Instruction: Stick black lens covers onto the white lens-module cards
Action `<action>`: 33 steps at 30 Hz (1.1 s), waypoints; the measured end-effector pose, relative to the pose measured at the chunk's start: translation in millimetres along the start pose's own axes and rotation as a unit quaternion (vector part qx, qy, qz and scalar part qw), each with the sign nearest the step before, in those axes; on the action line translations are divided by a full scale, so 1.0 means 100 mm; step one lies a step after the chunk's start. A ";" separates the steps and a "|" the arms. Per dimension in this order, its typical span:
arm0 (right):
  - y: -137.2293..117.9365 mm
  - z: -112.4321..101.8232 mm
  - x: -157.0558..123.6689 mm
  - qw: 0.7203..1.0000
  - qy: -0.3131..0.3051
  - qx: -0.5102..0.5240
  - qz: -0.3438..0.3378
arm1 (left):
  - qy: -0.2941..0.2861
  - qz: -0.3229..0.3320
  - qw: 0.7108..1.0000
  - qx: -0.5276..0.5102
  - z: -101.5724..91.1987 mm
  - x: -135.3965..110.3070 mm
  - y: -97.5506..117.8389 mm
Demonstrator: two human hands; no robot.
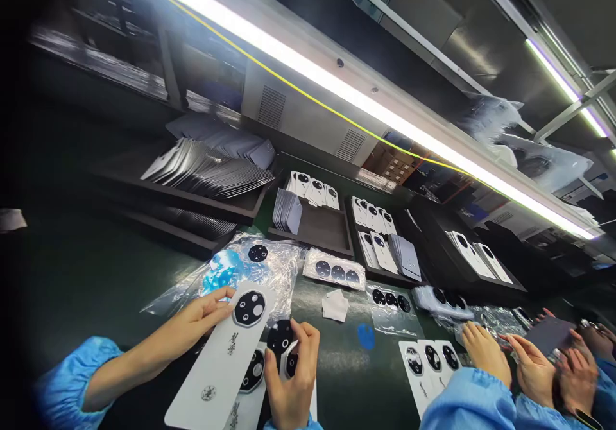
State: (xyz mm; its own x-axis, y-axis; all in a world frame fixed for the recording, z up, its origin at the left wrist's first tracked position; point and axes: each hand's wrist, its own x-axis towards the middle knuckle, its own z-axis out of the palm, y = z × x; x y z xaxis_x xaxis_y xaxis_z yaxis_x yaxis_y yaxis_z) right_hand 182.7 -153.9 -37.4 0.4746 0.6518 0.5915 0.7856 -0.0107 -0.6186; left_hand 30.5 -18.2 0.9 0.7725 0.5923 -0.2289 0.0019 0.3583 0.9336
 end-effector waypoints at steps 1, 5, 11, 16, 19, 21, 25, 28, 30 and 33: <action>0.02 -0.01 0.00 1.000 -0.006 -0.008 -0.004 | -0.001 -0.002 1.000 0.002 0.00 0.00 0.01; 0.09 -0.05 0.01 0.996 -0.043 -0.050 -0.051 | -0.007 -0.009 1.000 0.020 -0.02 0.00 0.03; 0.09 -0.04 0.02 0.996 -0.048 -0.059 -0.035 | -0.003 -0.027 0.999 0.033 -0.05 0.03 0.03; 0.11 -0.04 0.02 0.994 -0.068 -0.070 -0.049 | 0.001 -0.042 0.999 0.003 -0.08 0.03 -0.05; 0.12 -0.06 0.03 0.992 -0.079 -0.076 -0.058 | 0.013 -0.051 0.998 -0.015 -0.07 0.01 -0.07; 0.12 -0.05 0.04 0.992 -0.085 -0.078 -0.057 | 0.009 -0.068 0.997 -0.020 -0.07 -0.02 -0.07; 0.11 -0.04 0.05 0.992 -0.073 -0.083 -0.057 | 0.011 -0.076 0.997 -0.027 -0.06 -0.07 -0.09; 0.12 -0.04 0.04 0.991 -0.084 -0.082 -0.057 | 0.015 -0.065 0.997 -0.028 -0.06 -0.09 -0.14; 0.13 -0.04 0.03 0.991 -0.095 -0.082 -0.053 | 0.010 -0.074 0.997 -0.029 -0.06 -0.10 -0.16; 0.11 -0.03 0.04 0.991 -0.087 -0.086 -0.052 | 0.008 -0.076 0.996 -0.035 -0.07 -0.11 -0.18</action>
State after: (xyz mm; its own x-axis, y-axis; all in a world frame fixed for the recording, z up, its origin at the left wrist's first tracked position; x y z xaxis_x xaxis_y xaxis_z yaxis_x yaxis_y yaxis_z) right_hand 194.4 -153.4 -40.8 0.3232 0.7772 0.5399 0.8901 -0.0560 -0.4523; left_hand 18.0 -26.0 -15.4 0.7571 0.5380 -0.3706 0.0737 0.4933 0.8667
